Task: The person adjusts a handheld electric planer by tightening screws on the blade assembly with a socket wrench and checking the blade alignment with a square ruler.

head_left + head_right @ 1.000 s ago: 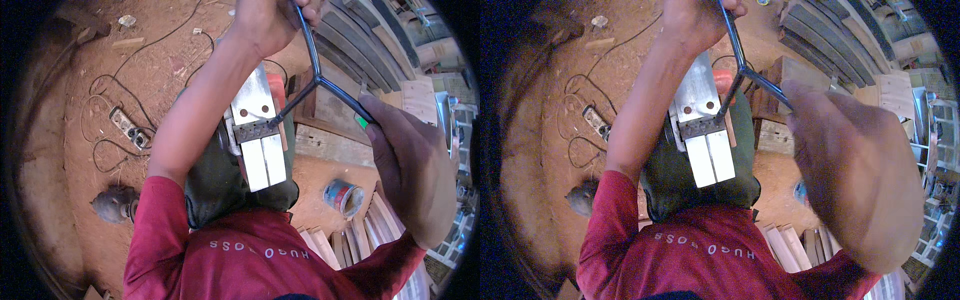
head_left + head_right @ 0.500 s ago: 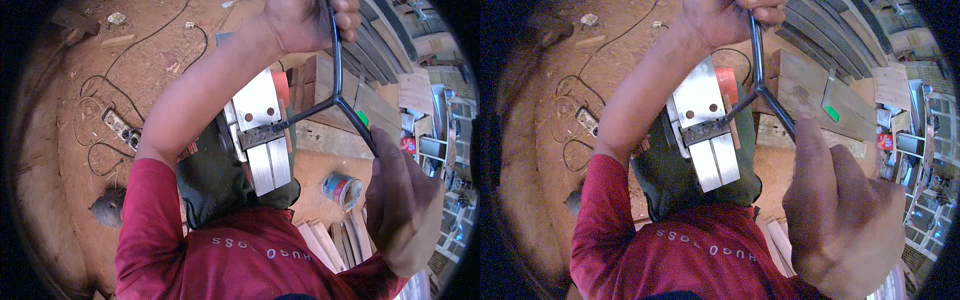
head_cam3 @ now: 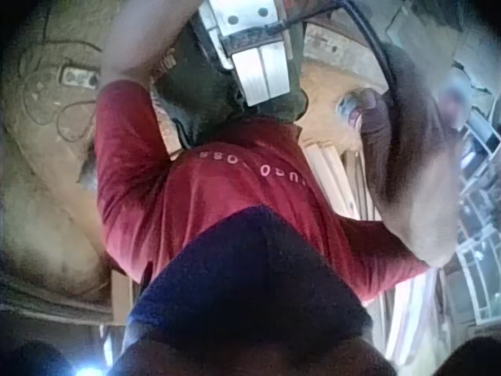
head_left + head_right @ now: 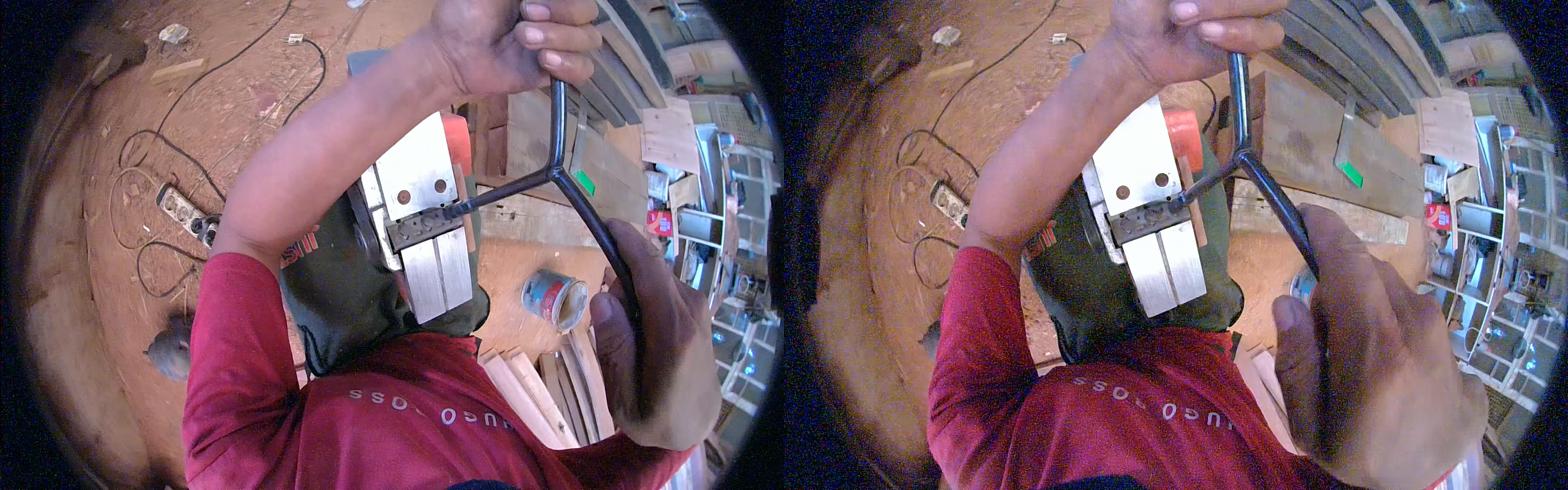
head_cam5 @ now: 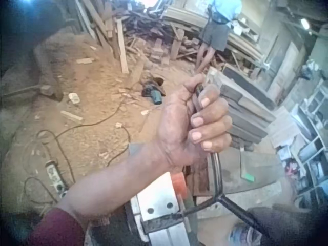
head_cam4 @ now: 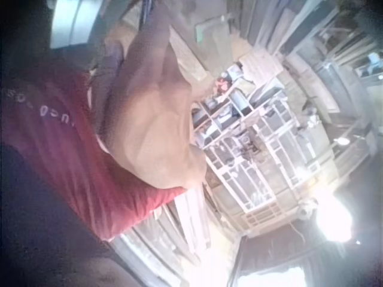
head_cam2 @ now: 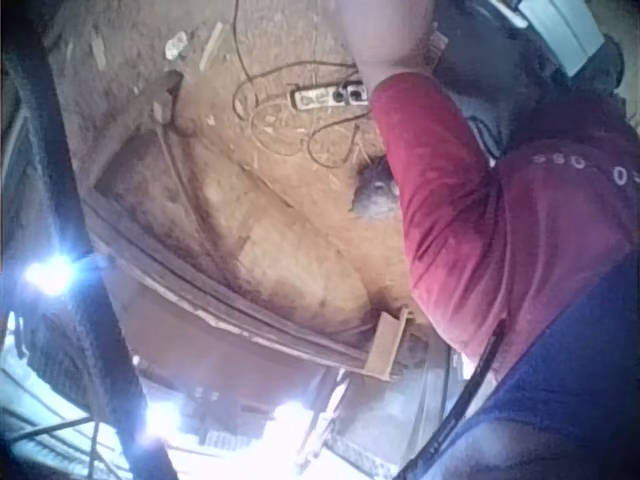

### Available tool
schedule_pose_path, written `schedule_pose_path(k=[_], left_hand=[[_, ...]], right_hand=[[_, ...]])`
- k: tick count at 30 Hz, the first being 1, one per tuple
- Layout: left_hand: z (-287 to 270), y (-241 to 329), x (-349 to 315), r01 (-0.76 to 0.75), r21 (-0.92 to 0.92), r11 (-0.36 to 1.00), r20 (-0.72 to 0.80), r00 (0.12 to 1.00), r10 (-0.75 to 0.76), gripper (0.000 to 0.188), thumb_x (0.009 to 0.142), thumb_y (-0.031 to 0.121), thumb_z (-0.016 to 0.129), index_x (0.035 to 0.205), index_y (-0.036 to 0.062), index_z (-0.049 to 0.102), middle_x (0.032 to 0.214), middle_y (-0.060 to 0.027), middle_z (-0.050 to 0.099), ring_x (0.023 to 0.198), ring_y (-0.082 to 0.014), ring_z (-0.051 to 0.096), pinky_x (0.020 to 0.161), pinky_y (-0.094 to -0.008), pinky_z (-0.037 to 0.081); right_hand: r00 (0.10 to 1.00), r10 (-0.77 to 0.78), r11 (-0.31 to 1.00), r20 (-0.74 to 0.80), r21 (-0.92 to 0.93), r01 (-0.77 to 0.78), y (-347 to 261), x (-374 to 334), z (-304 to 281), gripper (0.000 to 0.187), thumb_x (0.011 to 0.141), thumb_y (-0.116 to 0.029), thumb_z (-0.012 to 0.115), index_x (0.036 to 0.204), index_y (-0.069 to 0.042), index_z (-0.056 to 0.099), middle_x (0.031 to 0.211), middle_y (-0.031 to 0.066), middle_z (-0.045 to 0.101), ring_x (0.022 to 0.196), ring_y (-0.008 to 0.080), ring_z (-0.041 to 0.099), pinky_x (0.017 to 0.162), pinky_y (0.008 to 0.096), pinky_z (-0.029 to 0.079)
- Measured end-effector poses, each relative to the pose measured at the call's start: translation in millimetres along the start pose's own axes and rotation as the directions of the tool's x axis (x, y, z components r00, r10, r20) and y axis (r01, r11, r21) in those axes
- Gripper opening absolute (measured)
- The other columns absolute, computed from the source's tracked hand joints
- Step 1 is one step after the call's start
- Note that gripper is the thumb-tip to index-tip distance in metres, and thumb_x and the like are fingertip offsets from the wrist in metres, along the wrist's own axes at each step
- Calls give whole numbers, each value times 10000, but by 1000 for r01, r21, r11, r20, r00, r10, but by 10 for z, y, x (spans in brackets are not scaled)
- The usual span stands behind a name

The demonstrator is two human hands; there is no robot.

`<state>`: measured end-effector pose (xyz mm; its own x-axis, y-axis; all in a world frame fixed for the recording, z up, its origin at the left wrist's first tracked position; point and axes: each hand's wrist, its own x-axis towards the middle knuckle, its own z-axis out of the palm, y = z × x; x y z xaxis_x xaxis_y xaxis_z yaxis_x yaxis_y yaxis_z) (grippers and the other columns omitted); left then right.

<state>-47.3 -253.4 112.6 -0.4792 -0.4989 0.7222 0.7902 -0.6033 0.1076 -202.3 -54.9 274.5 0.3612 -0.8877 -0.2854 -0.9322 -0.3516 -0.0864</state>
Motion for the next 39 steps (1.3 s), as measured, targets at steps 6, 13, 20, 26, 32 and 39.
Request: schedule_pose_path(k=[6,13,20,26,32,39], left_hand=[[-25,61,5,-8,-9,1000,59,998,9,426,1085,412,372,824,114,529,578,30,409,447,-108,441,471,-302,426],[163,-94,-8,-40,54,998,85,996,35,554,1076,514,338,735,113,512,549,35,399,411,-99,421,434,-290,409],[202,-21,-106,-146,278,949,103,987,122,749,997,760,261,671,124,486,485,36,338,343,-99,365,367,-281,390],[186,3,-90,-182,341,922,100,983,157,712,1012,728,302,629,147,448,453,41,314,311,-92,363,331,-269,367],[209,4,-103,-227,441,868,88,974,210,688,1039,683,287,617,153,410,437,39,303,288,-96,351,312,-270,361],[232,-19,-142,-220,422,880,41,974,224,691,1052,663,263,604,153,390,434,24,301,281,-107,370,294,-271,362]], right_hand=[[968,155,949,199,241,-202,-223,27,-139,542,984,-221,600,1387,121,484,1061,260,697,894,299,707,817,362,537],[1000,14,992,25,121,-17,-95,-34,-15,340,1024,-47,528,1314,130,550,1102,269,687,922,324,705,834,371,540],[999,-8,1000,34,-9,9,12,69,-1,326,1003,-28,563,1297,112,580,970,286,700,836,341,715,784,378,535],[989,-128,988,-68,-92,122,181,123,34,329,955,4,626,1275,83,623,898,270,703,756,352,709,717,391,542],[973,-193,977,-123,-113,180,354,184,88,339,919,5,672,1254,50,652,805,232,691,690,351,701,652,399,534],[942,-305,950,-142,-118,290,511,259,136,332,925,-32,686,1251,29,660,831,236,686,696,375,686,630,429,527]])
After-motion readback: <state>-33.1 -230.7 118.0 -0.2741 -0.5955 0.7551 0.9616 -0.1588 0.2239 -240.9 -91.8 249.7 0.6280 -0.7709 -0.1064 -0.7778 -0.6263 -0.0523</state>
